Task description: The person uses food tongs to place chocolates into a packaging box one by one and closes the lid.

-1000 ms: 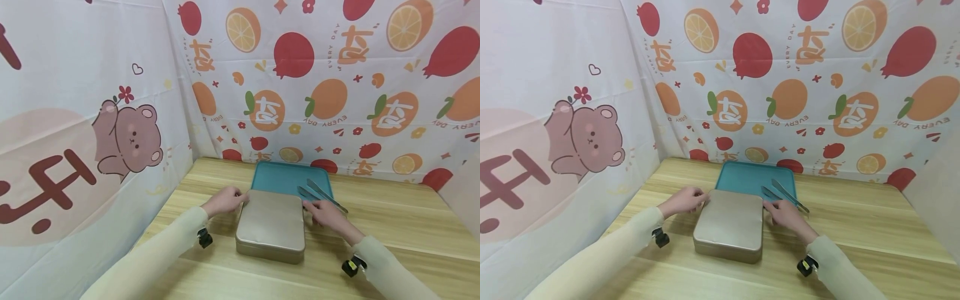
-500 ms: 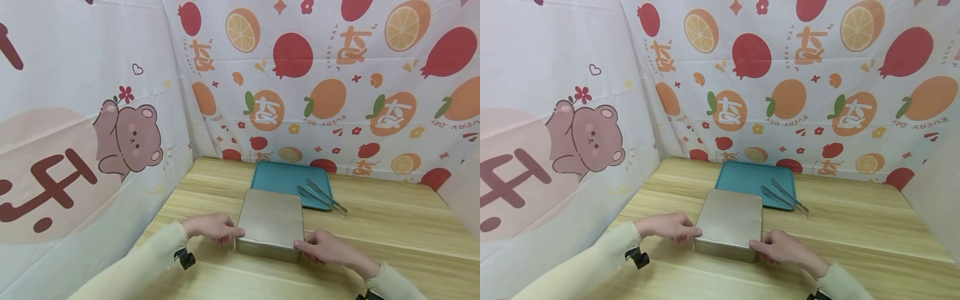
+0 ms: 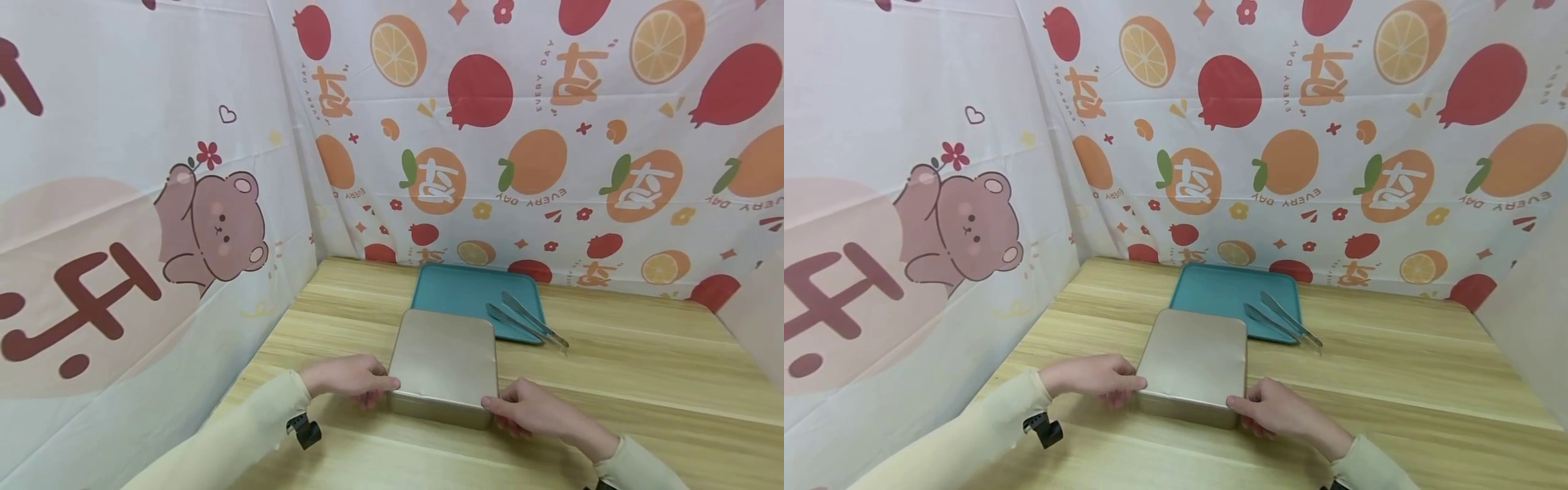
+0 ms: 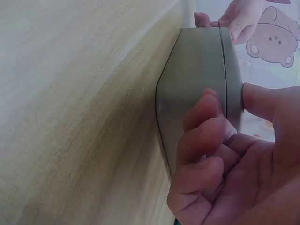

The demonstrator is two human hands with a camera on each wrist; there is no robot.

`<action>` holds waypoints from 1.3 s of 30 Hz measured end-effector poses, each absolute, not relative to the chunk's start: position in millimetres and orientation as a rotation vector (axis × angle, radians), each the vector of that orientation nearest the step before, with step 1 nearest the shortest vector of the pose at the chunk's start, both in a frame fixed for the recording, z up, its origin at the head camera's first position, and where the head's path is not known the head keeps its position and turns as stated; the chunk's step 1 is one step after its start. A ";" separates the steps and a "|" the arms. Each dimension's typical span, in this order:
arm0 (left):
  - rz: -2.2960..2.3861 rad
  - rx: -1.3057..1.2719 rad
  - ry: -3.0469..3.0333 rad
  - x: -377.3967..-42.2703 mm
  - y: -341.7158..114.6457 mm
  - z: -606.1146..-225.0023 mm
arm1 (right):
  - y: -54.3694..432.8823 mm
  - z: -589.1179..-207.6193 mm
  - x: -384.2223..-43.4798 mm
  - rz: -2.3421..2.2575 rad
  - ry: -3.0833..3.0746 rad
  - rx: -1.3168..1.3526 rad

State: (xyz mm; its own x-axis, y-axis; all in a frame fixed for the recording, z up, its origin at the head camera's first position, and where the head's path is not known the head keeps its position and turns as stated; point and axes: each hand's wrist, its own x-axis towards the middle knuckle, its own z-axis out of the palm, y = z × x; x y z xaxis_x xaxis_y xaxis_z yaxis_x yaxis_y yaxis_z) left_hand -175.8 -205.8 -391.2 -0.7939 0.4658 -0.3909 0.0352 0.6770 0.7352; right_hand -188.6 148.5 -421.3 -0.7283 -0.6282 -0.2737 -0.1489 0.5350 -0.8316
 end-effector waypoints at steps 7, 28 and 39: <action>0.990 0.400 2.339 -176.0 -199.4 -393.6 | 152.1 -426.2 -186.8 -1.115 2.241 -0.607; 0.921 0.421 2.364 -174.3 -206.2 -385.5 | 149.5 -429.4 -182.5 -1.171 2.201 -0.647; 0.795 0.439 2.831 -182.0 -205.0 -369.3 | 152.9 -412.7 -186.8 -1.019 2.698 -0.683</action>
State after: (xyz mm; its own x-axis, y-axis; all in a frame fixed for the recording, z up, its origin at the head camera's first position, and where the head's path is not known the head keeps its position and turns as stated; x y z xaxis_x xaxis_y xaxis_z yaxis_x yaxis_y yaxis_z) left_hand -182.0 -205.0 -369.3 -0.9425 0.3240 -0.0815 0.2341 0.8146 0.5306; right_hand -186.8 152.9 -412.7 -0.8787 -0.4773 -0.0038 -0.3556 0.6599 -0.6619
